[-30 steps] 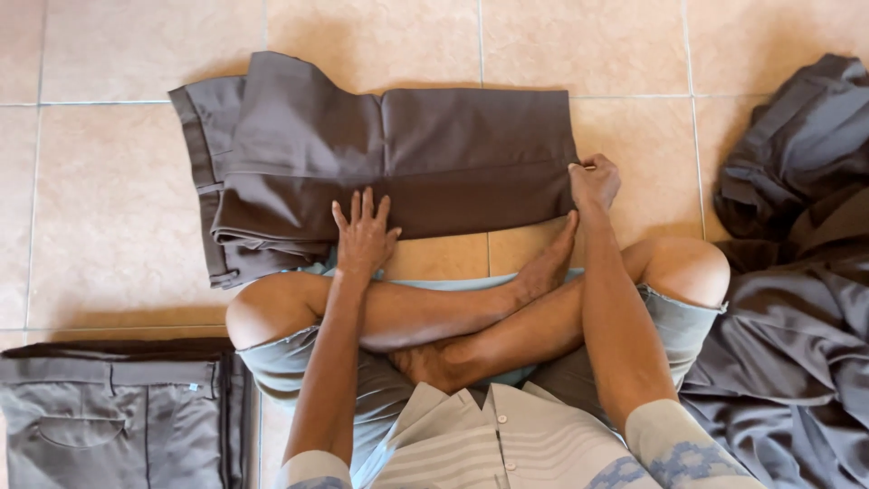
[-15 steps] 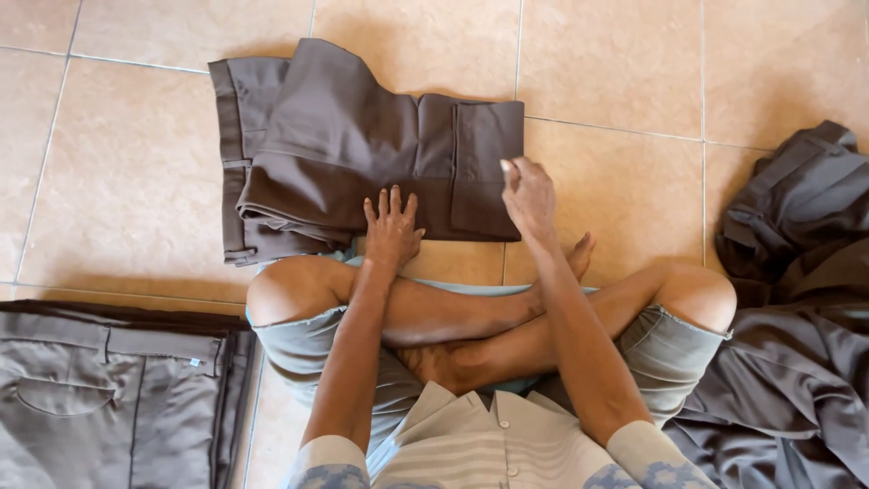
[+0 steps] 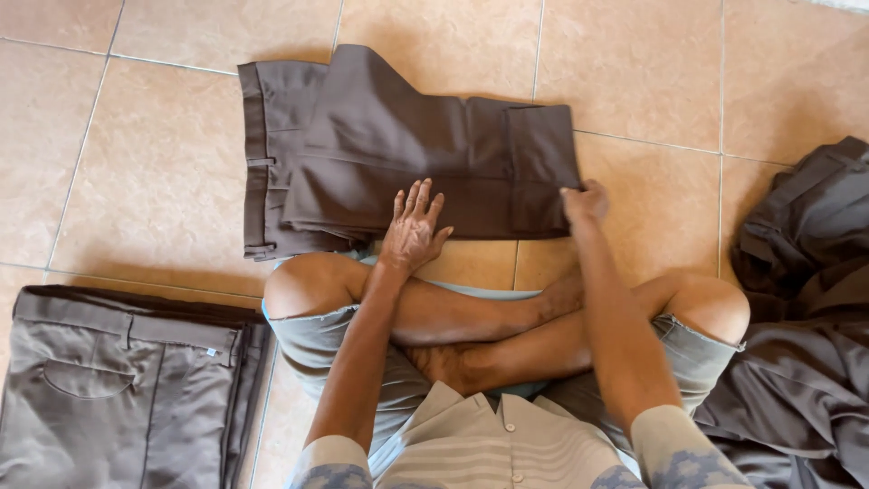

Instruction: The person sits cross-legged on a tiled floor and folds a pair of brown trousers by hand. They smooth the fabric, fold the legs together, and then fold the garment into a compact rectangular shape.

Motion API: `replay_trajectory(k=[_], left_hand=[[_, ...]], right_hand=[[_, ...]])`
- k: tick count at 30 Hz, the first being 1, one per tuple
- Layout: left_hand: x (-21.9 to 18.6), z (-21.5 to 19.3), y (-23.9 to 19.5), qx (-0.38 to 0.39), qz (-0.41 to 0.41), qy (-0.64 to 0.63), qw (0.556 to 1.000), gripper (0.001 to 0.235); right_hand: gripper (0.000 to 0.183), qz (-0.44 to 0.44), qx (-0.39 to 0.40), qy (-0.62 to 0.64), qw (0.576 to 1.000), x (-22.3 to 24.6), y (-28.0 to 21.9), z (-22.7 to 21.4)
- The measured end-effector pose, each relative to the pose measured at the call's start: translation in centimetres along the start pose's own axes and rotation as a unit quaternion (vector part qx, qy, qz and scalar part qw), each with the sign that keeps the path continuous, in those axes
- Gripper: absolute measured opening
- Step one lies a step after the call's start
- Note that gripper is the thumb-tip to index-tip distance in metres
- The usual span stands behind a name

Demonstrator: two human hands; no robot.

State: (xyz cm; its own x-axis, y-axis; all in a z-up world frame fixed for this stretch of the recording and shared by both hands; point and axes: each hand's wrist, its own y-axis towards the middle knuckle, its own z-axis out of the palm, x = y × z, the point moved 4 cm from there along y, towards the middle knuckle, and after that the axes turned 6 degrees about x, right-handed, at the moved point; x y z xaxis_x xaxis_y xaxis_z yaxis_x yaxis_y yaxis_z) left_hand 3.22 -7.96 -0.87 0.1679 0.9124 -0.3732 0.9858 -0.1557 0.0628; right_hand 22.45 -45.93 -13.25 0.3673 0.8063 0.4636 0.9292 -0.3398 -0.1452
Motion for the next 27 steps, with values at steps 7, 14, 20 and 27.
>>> replay_trajectory(k=[7, 14, 20, 27], left_hand=[[-2.2, -3.1, -0.3, -0.127, 0.102, 0.01, 0.987, 0.071], [-3.9, -5.5, -0.5, -0.219, 0.143, 0.06, 0.963, 0.056], [2.3, -6.5, -1.5, -0.319, -0.144, 0.078, 0.933, 0.06], [3.6, 0.7, -1.0, 0.025, -0.22, 0.093, 0.971, 0.098]], right_hand=[[0.034, 0.137, -0.033, -0.12, 0.983, -6.1, 0.7, -14.1], [0.062, 0.028, 0.029, -0.174, 0.984, 0.7, -4.9, -11.1], [0.047, -0.004, 0.019, -0.198, 0.98, -1.2, -2.8, -7.9], [0.025, -0.046, -0.026, -0.213, 0.976, -0.7, -3.1, -8.2]])
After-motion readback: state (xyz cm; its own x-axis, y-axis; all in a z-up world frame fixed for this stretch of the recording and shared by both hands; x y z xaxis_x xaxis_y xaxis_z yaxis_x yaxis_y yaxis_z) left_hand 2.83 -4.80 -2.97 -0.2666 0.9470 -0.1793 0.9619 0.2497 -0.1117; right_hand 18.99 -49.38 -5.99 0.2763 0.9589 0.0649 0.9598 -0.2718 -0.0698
